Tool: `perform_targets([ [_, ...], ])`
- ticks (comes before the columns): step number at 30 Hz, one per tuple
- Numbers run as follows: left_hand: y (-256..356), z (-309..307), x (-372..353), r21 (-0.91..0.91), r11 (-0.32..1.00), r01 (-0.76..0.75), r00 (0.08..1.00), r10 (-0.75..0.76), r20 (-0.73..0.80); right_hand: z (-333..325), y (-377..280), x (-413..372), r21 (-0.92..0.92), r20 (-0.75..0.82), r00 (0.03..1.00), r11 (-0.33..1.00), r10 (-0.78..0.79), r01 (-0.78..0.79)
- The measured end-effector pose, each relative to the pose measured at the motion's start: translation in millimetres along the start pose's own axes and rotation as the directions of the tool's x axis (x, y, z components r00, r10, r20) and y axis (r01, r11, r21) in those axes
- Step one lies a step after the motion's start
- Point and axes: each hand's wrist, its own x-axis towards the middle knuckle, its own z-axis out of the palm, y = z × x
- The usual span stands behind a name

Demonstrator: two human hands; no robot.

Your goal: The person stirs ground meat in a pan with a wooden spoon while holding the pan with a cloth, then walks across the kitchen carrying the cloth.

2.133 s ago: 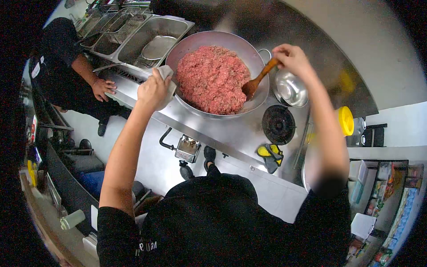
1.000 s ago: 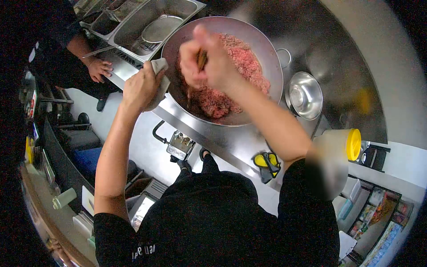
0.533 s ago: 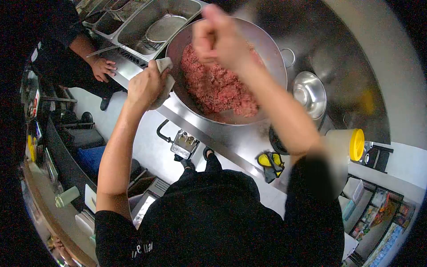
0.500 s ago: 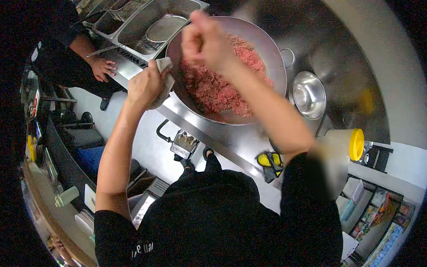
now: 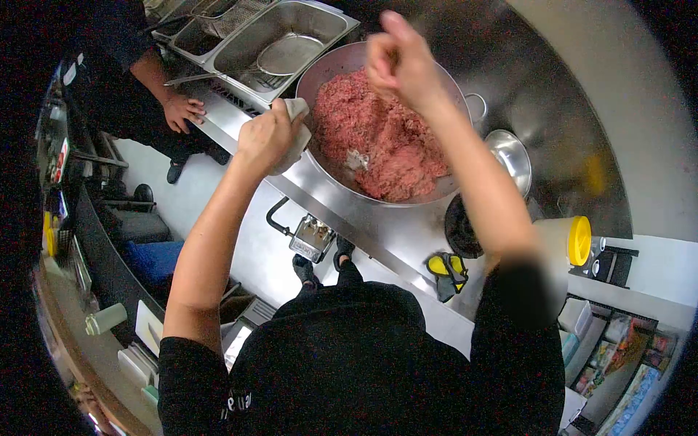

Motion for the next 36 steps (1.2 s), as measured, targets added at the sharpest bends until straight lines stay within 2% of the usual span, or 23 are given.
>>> perform_targets([
  [4, -2, 3, 0, 0.021, 1.0, 0.008, 1.0, -0.008, 0.001, 38, 59, 51, 0.182, -0.205, 0.972, 0.971, -0.116, 0.155],
  [5, -2, 2, 0, 0.018, 1.0, 0.01, 1.0, -0.01, 0.008, 35, 76, 44, 0.183, -0.203, 0.972, 0.971, -0.116, 0.154],
  [7, -3, 1, 1, 0.014, 1.0, 0.004, 1.0, -0.004, 0.014, 25, 103, 28, 0.183, -0.24, 0.968, 0.983, 0.075, -0.031],
  [9, -5, 4, 1, -0.01, 1.0, 0.015, 1.0, -0.015, 0.02, 15, 98, -14, 0.209, -0.254, 0.942, 0.963, 0.22, -0.169],
  [11, -5, 2, 2, -0.041, 0.999, 0.026, 0.999, -0.024, 0.048, 5, 69, -61, 0.2, -0.325, 0.918, 0.965, 0.228, -0.169],
  [13, -5, 0, 1, -0.074, 0.996, 0.055, 0.995, -0.048, 0.083, -10, 49, -82, 0.257, -0.291, 0.951, 0.966, 0.1, -0.023],
  [14, -4, 0, 1, -0.058, 0.997, 0.05, 0.996, -0.046, 0.077, -6, 36, -76, 0.257, -0.289, 0.952, 0.966, 0.104, -0.028],
  [16, -3, 0, 2, -0.033, 0.999, 0.036, 0.997, -0.034, 0.066, -6, 4, -50, 0.172, -0.285, 0.957, 0.98, -0.047, 0.099],
  [17, -4, 2, 3, -0.024, 0.999, 0.03, 0.998, -0.028, 0.056, -5, 6, -34, 0.173, -0.285, 0.957, 0.979, -0.053, 0.106],
  [19, -5, 3, 4, -0.011, 1.0, 0.026, 0.999, -0.026, 0.044, 5, 16, 7, 0.083, -0.437, 0.893, 0.984, -0.103, 0.155],
  [20, -5, 4, 4, -0.021, 0.999, 0.035, 0.997, -0.034, 0.064, 3, 34, 16, 0.086, -0.437, 0.894, 0.984, -0.103, 0.156],
  [22, -5, 6, 2, -0.032, 0.999, 0.044, 0.995, -0.041, 0.088, 0, 86, 18, 0.038, -0.662, 0.749, 0.999, 0.024, 0.002],
  [23, -5, 6, 1, -0.029, 0.999, 0.044, 0.996, -0.042, 0.082, 2, 92, 6, 0.037, -0.662, 0.749, 0.999, 0.024, 0.001],
  [25, -6, 5, 0, -0.031, 0.999, 0.045, 0.997, -0.043, 0.068, 7, 90, -33, 0.253, -0.669, 0.731, 0.966, 0.133, 0.056],
  [27, -6, 6, 1, -0.081, 0.994, 0.079, 0.996, -0.076, 0.048, 19, 83, -73, 0.242, -0.626, 0.774, 0.968, 0.101, 0.069],
  [30, -7, 8, -1, -0.113, 0.991, 0.077, 0.997, -0.079, -0.015, 49, 28, -115, 0.288, -0.585, 0.809, 0.946, 0.051, 0.149],
  [32, -11, 15, -3, -0.13, 0.99, 0.061, 0.997, -0.066, -0.037, 60, 8, -131, 0.111, -0.49, 0.835, 0.932, -0.25, 0.344],
  [33, -11, 17, -3, -0.138, 0.989, 0.044, 0.995, -0.055, -0.081, 63, 17, -136, 0.11, -0.494, 0.832, 0.93, -0.255, 0.35],
  [35, -14, 21, -7, -0.188, 0.982, 0.02, 0.992, -0.043, -0.121, 62, 63, -148, 0.024, -0.636, 0.768, 0.993, -0.075, 0.117],
  [36, -14, 15, -13, -0.187, 0.982, 0.009, 0.991, -0.034, -0.13, 53, 88, -152, 0.031, -0.648, 0.762, 1.0, 0.025, -0.006],
])
